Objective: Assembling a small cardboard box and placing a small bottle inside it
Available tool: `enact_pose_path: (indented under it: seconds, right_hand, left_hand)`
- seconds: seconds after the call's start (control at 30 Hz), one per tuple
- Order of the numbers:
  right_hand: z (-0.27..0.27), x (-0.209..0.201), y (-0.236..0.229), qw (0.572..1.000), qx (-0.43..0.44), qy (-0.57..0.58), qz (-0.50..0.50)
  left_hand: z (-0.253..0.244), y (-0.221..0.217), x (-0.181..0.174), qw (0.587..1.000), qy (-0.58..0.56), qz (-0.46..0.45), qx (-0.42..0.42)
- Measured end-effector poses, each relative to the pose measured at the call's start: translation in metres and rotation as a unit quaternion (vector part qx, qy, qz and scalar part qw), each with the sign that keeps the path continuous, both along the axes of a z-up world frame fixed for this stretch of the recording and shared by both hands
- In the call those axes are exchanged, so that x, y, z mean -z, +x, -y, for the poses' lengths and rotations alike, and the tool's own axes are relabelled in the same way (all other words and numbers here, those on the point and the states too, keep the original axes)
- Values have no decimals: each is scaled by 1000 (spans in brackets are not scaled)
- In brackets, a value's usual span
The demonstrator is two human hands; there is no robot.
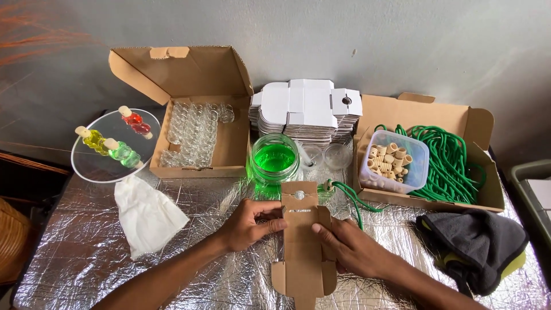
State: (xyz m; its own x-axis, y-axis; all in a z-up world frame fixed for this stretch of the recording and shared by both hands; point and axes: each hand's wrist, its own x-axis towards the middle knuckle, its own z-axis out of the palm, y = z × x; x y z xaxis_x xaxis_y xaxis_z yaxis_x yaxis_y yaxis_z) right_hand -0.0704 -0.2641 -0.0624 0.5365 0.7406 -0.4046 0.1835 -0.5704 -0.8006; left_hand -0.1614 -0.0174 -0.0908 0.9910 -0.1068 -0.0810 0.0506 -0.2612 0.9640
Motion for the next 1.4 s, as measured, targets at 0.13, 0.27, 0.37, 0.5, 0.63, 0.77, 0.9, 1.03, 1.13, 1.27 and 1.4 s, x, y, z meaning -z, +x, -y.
enact_pose_path:
  seconds: [0.13, 0.27, 0.37, 0.5, 0.63, 0.77, 0.9, 1.03, 1.13, 1.27, 1.4]
  right_hand:
    - [14, 35, 9, 991, -35, -28, 124]
    - [20, 45, 11, 982, 18, 56, 180]
    - [11, 23, 5, 977, 53, 113, 175]
    - [8, 21, 4, 961, 94, 172, 193]
    - [7, 27, 3, 920, 93, 246, 292]
    - [5, 25, 5, 928, 88, 259, 253]
    - [0, 19, 4, 947, 164, 266, 72]
    - [-3, 9, -1, 940, 213, 263, -31]
    - [-4, 16, 2, 946, 211, 246, -9]
    - [-5, 24, 4, 934, 241, 255, -65]
    - [-5, 34, 8, 967, 169, 190, 16]
  left_hand:
    - [3, -5, -6, 999, -27, 24, 22]
    - [7, -7, -5, 998, -53, 7, -36]
    - [6, -6, -4, 995, -78, 22, -54]
    - [5, -6, 6, 986, -103, 116, -54]
    - [2, -4, 14, 983, -38, 175, -47]
    - [1, -2, 12, 982, -28, 180, -42]
    - [-2, 1, 18, 979, -21, 203, -25]
    - [0, 2, 17, 976, -23, 215, -20]
    - [1, 2, 13, 981, -34, 191, -23]
    - [-3, 6, 20, 977, 35, 208, -46]
    - [-1, 7, 23, 974, 69, 216, -5]
